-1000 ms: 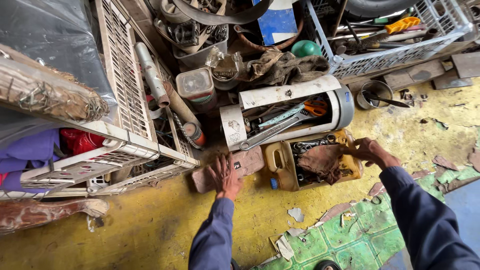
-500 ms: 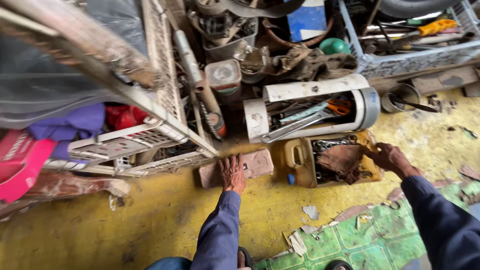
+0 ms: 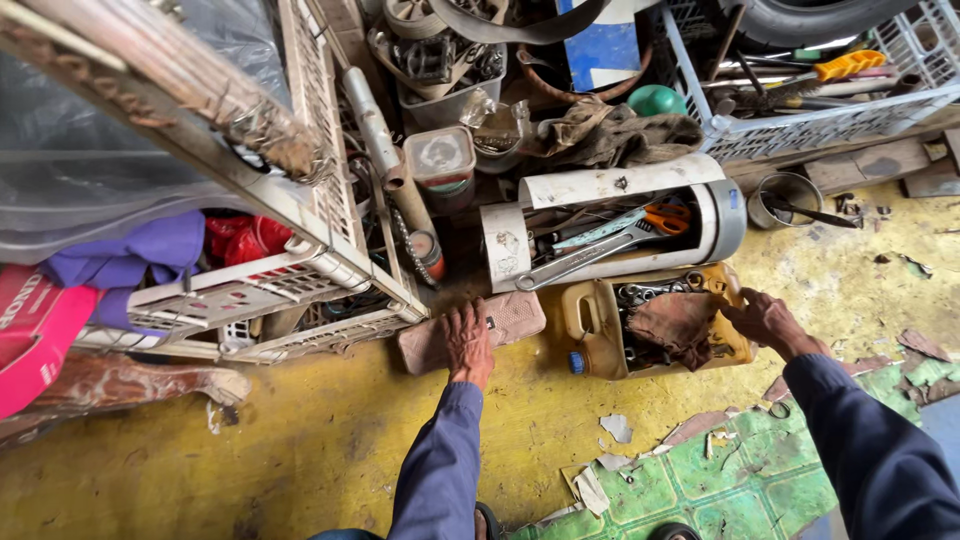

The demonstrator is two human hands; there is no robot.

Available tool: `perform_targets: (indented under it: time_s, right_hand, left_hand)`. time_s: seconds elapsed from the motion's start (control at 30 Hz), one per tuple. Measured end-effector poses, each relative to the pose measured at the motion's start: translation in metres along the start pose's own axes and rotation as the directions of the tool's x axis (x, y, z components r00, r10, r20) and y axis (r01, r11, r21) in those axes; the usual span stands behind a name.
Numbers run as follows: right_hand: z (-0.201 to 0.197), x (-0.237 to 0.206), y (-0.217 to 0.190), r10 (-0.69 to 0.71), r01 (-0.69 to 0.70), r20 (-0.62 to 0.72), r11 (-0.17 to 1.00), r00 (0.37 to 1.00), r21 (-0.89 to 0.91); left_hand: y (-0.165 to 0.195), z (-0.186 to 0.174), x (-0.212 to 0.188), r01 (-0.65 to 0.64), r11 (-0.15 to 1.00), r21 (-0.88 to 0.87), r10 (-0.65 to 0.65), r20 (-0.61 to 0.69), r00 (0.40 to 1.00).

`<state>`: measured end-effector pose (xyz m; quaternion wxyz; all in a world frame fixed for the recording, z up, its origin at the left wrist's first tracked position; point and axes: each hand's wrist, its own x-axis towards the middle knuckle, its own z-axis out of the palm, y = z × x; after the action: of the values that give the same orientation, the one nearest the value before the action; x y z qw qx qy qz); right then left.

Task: The person wipes hand tools, including wrenches and pliers, with a rag and places the cleaned tools into a plastic toolbox on the floor. They then stand up, walk across the workshop, and reposition a blue folding bicycle near the wall.

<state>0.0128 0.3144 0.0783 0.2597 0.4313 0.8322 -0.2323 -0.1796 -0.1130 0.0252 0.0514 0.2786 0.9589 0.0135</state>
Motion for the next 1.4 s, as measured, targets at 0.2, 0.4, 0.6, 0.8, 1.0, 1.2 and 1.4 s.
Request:
perform_targets:
  time_s: [0.2, 0.4, 0.6, 0.8, 1.0, 1.2, 1.4]
  right_hand:
    - [0.003, 0.0, 0.004, -0.008, 0.008, 0.006, 0.999, 1.0, 0.032]
    - [0.0, -0.001, 0.0, -0.072, 0.066, 0.056, 0.993, 0.996, 0.1]
    - [-0.002, -0.003, -0.002, -0.05, 0.049, 0.015, 0.998, 0.999, 0.044]
    - [0.009, 0.008, 0.012, -0.139, 0.144, -0.064, 0.986, 0.988, 0.087]
    - [0.021, 0.018, 0.031, -0.065, 0.077, -0.089, 0.987, 0.994, 0.143]
    - [0.028, 0.022, 0.037, -0.109, 0.136, -0.184, 0.981, 0.977, 0.141]
    - [0.05, 0.015, 0.02, -0.229, 0.243, -0.283, 0.97, 0.931, 0.017]
  left_hand:
    - [-0.001, -0.006, 0.002, 0.017, 1.0, 0.007, -0.018, 0.183, 0.983]
    - [0.001, 0.001, -0.006, 0.003, 0.999, 0.034, -0.009, 0.163, 0.987]
    - [0.005, -0.001, -0.018, -0.017, 1.0, 0.007, 0.015, 0.22, 0.975]
    - [-0.006, 0.015, -0.013, 0.077, 0.995, 0.058, -0.09, 0.272, 0.958]
    - [-0.018, 0.038, -0.016, 0.118, 0.993, -0.014, -0.116, 0.092, 0.989]
    - [-0.008, 0.018, -0.014, 0.128, 0.991, -0.041, -0.112, 0.278, 0.954]
    - [0.0, 0.017, -0.011, 0.168, 0.981, -0.1, -0.143, 0.221, 0.965]
